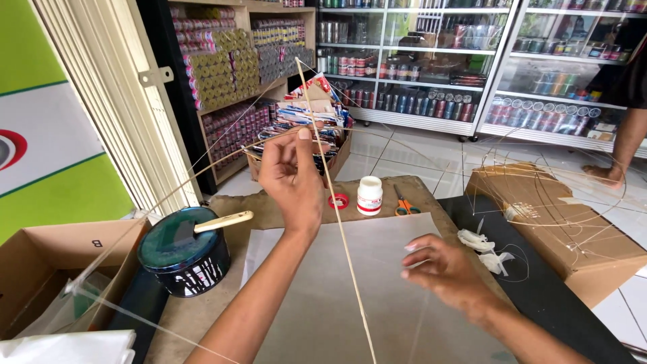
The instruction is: Assembling a kite frame by gluing bamboo sticks onto paper.
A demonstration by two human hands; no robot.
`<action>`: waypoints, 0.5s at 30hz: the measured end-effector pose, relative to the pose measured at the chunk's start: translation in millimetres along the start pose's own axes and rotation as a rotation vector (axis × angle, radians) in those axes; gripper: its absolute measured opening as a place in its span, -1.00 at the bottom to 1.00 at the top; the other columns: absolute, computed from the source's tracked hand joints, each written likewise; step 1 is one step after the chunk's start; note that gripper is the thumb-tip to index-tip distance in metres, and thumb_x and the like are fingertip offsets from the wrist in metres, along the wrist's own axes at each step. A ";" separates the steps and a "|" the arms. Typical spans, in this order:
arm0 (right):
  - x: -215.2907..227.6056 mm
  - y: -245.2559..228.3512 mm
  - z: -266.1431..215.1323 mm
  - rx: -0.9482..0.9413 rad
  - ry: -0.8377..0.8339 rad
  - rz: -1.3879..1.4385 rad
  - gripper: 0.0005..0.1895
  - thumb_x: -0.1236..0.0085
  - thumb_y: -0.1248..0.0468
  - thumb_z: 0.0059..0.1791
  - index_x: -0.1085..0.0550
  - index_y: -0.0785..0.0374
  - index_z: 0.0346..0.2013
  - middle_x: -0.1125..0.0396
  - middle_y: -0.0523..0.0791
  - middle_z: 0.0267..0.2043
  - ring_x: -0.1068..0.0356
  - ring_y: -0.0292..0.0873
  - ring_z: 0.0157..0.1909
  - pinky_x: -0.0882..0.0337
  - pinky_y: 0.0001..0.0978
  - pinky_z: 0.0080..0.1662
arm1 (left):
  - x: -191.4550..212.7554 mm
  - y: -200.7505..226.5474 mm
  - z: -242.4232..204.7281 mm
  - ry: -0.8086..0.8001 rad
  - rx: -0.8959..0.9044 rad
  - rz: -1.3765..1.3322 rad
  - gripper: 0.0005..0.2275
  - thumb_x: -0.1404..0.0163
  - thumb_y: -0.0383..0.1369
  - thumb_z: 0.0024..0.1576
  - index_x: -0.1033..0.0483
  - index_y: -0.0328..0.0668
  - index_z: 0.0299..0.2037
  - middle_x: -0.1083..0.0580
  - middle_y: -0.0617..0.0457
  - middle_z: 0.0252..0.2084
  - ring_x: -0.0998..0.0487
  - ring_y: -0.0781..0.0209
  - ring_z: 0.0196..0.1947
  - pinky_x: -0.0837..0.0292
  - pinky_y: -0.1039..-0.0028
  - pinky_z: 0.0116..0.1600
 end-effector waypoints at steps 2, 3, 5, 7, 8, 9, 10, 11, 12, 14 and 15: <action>9.9 7.8 7.1 0.021 0.052 0.064 -0.56 -0.45 0.55 -0.23 -0.57 0.24 -0.10 -0.59 0.06 -0.19 -0.55 -0.08 -0.20 -0.37 -0.22 -0.28 | 1.5 8.7 2.2 -0.023 -0.032 0.021 -0.91 0.00 -0.39 0.29 -0.44 -0.23 -0.21 -0.59 -0.04 -0.25 -0.68 0.22 -0.38 -0.55 0.58 -0.23; 15.1 11.5 11.1 0.038 0.103 0.126 -0.57 -0.41 0.61 -0.22 -0.55 0.26 -0.12 -0.56 0.09 -0.21 -0.54 -0.03 -0.20 -0.41 -0.16 -0.24 | 2.3 13.1 3.4 -0.044 -0.061 0.043 -0.90 0.01 -0.37 0.30 -0.45 -0.24 -0.19 -0.60 -0.05 -0.21 -0.67 0.23 -0.35 -0.58 0.57 -0.20; 10.6 -11.5 -2.8 0.032 0.181 0.082 -0.57 -0.38 0.59 -0.19 -0.55 0.24 -0.09 -0.54 0.05 -0.17 -0.50 -0.06 -0.20 -0.39 -0.19 -0.27 | 4.4 14.3 6.3 -0.037 -0.101 0.088 -0.90 0.00 -0.38 0.29 -0.48 -0.25 -0.18 -0.59 -0.03 -0.20 -0.64 0.26 -0.27 -0.59 0.54 -0.15; 9.9 -17.7 -6.6 0.020 0.265 0.039 -0.57 -0.36 0.58 -0.16 -0.54 0.23 -0.05 -0.51 0.00 -0.13 -0.47 -0.10 -0.19 -0.38 -0.23 -0.31 | 3.6 17.2 7.5 -0.035 -0.134 0.130 -0.90 -0.01 -0.38 0.29 -0.50 -0.26 -0.18 -0.57 -0.01 -0.18 -0.60 0.28 -0.19 -0.60 0.52 -0.10; 11.1 -14.7 -3.1 0.167 0.307 0.023 -0.61 -0.33 0.53 -0.16 -0.51 0.20 -0.08 -0.49 -0.02 -0.13 -0.48 -0.12 -0.19 -0.43 -0.27 -0.25 | 2.1 19.7 7.7 -0.042 -0.150 0.127 -0.90 0.00 -0.39 0.30 -0.49 -0.26 -0.17 -0.55 -0.01 -0.19 -0.59 0.29 -0.24 -0.62 0.53 -0.14; 12.1 -11.7 0.3 0.314 0.349 0.006 -0.64 -0.31 0.49 -0.15 -0.49 0.17 -0.11 -0.47 -0.04 -0.12 -0.48 -0.14 -0.19 -0.48 -0.31 -0.19 | 0.6 22.1 8.1 -0.049 -0.165 0.123 -0.91 0.02 -0.41 0.31 -0.48 -0.27 -0.17 -0.54 0.00 -0.21 -0.58 0.30 -0.29 -0.63 0.53 -0.19; 5.9 -18.9 -1.1 0.317 0.349 0.007 -0.64 -0.31 0.49 -0.15 -0.49 0.17 -0.11 -0.47 -0.04 -0.12 -0.48 -0.14 -0.19 -0.48 -0.31 -0.19 | 0.3 20.2 9.4 -0.049 -0.168 0.122 -0.91 0.02 -0.41 0.31 -0.48 -0.27 -0.17 -0.54 0.00 -0.21 -0.58 0.30 -0.29 -0.63 0.53 -0.19; -0.5 -27.5 -3.1 0.460 0.342 0.032 -0.62 -0.34 0.50 -0.19 -0.52 0.21 -0.10 -0.50 -0.03 -0.19 -0.50 -0.15 -0.19 -0.47 -0.35 -0.16 | -0.2 19.1 10.7 -0.066 -0.240 0.140 -0.95 -0.01 -0.46 0.30 -0.50 -0.27 -0.18 -0.59 -0.06 -0.21 -0.63 0.22 -0.35 -0.61 0.42 -0.18; -7.4 -35.8 -5.2 0.602 0.331 0.056 -0.59 -0.38 0.51 -0.22 -0.56 0.26 -0.09 -0.54 -0.02 -0.27 -0.53 -0.15 -0.20 -0.46 -0.38 -0.13 | 0.1 18.1 12.0 -0.082 -0.311 0.160 -0.98 -0.03 -0.52 0.29 -0.52 -0.28 -0.18 -0.64 -0.12 -0.22 -0.69 0.15 -0.41 -0.59 0.32 -0.18; -23.8 -69.3 -21.9 0.734 0.273 0.071 -0.60 -0.41 0.46 -0.21 -0.57 0.27 -0.09 -0.56 -0.02 -0.28 -0.54 -0.15 -0.22 -0.49 -0.35 -0.15 | -3.1 22.2 12.6 -0.090 -0.332 0.174 -0.97 -0.03 -0.53 0.28 -0.54 -0.29 -0.17 -0.64 -0.12 -0.22 -0.70 0.14 -0.41 -0.60 0.32 -0.18; -32.1 -86.4 -31.1 0.863 0.215 0.086 -0.61 -0.45 0.41 -0.20 -0.57 0.28 -0.09 -0.57 -0.02 -0.28 -0.56 -0.16 -0.25 -0.53 -0.32 -0.16 | -5.1 24.5 12.9 -0.099 -0.349 0.187 -0.96 -0.03 -0.54 0.28 -0.55 -0.30 -0.16 -0.64 -0.12 -0.22 -0.70 0.13 -0.40 -0.60 0.32 -0.18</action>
Point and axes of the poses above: each hand's wrist, its own z-axis towards the middle knuckle, its own x-axis out of the back of the hand, y = z × x, the point moved 1 cm from there along z, towards the middle knuckle
